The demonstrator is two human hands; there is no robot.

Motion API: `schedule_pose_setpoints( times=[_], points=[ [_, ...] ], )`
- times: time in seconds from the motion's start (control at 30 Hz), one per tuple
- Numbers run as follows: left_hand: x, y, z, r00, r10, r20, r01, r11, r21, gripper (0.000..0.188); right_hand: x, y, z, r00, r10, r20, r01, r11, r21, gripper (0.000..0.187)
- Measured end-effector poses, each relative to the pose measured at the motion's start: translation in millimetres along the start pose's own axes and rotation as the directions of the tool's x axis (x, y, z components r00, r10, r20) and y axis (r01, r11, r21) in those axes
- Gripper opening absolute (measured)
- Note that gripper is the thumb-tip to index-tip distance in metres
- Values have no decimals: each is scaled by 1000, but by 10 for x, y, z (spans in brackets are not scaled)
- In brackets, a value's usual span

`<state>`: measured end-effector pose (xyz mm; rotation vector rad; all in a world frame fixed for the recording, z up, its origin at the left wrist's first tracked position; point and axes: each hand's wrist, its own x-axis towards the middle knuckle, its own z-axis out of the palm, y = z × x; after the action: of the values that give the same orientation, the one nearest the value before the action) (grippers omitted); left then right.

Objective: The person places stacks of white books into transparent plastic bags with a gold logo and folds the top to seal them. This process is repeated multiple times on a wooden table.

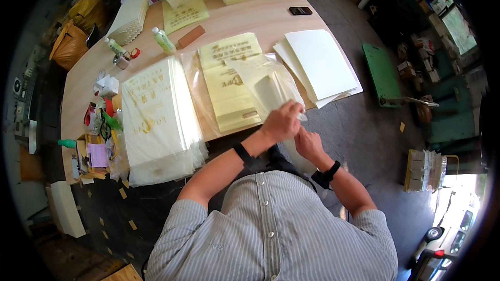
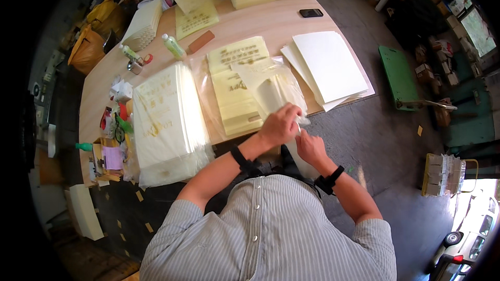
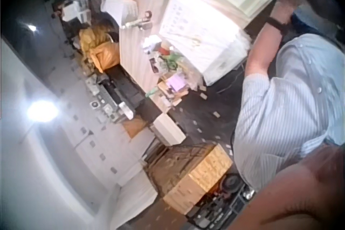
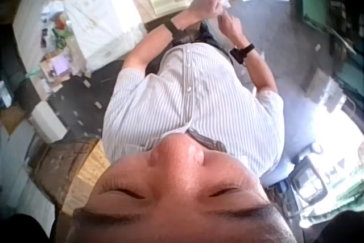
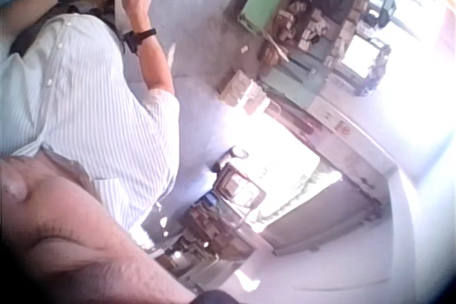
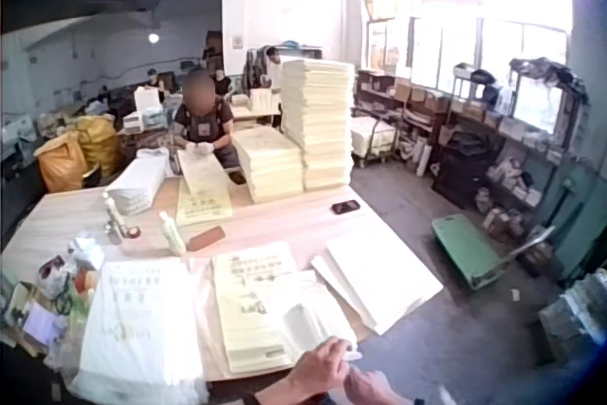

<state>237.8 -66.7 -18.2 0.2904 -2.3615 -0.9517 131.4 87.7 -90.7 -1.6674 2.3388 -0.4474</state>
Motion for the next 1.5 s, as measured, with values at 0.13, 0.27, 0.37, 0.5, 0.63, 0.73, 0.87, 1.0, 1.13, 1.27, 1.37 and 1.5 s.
schedule_pose_setpoints(
  times=[0.13,0.27,0.37,0.5,0.63,0.73,0.87,1.0,1.13,1.27,1.37,1.5],
  points=[
    [-48,366,79,997,74,38,-69,990,-126,24,417,98,352,947,44,-318,111,884,453,28],
    [-79,323,-89,970,208,130,-212,977,23,29,816,71,344,902,-41,-429,259,847,464,26],
    [-67,87,-536,970,209,-123,-213,977,-21,44,1136,270,449,782,-109,-614,364,879,307,18],
    [-346,-1024,-658,865,-434,-253,338,875,-346,98,1132,-467,-249,946,59,-319,169,748,641,11],
    [-280,-891,-592,854,-516,65,366,507,-780,95,1192,-522,-424,992,43,-115,36,797,603,16],
    [-482,-791,-505,877,-478,52,364,589,-722,92,1278,-471,-231,984,52,-170,84,707,702,20],
    [-804,-788,-253,887,-448,115,398,613,-682,94,1546,81,305,673,-493,-551,427,868,-254,32],
    [-948,-842,-248,874,-479,86,386,574,-722,101,1501,-255,119,758,-251,-602,539,761,362,39],
    [-713,-779,-305,828,-561,-9,262,402,-877,111,1724,247,626,869,-200,-452,391,838,380,42],
    [-654,-838,-166,761,-649,30,433,472,-768,103,1705,-323,257,985,-51,-167,137,818,559,52],
    [-698,-1015,-121,663,-727,180,406,147,-902,74,1892,-798,-266,946,98,310,-219,897,384,64],
    [-875,-1402,-108,731,-622,279,224,-167,-960,70,1959,-1006,-127,974,-125,189,140,988,-67,83]
  ],
)
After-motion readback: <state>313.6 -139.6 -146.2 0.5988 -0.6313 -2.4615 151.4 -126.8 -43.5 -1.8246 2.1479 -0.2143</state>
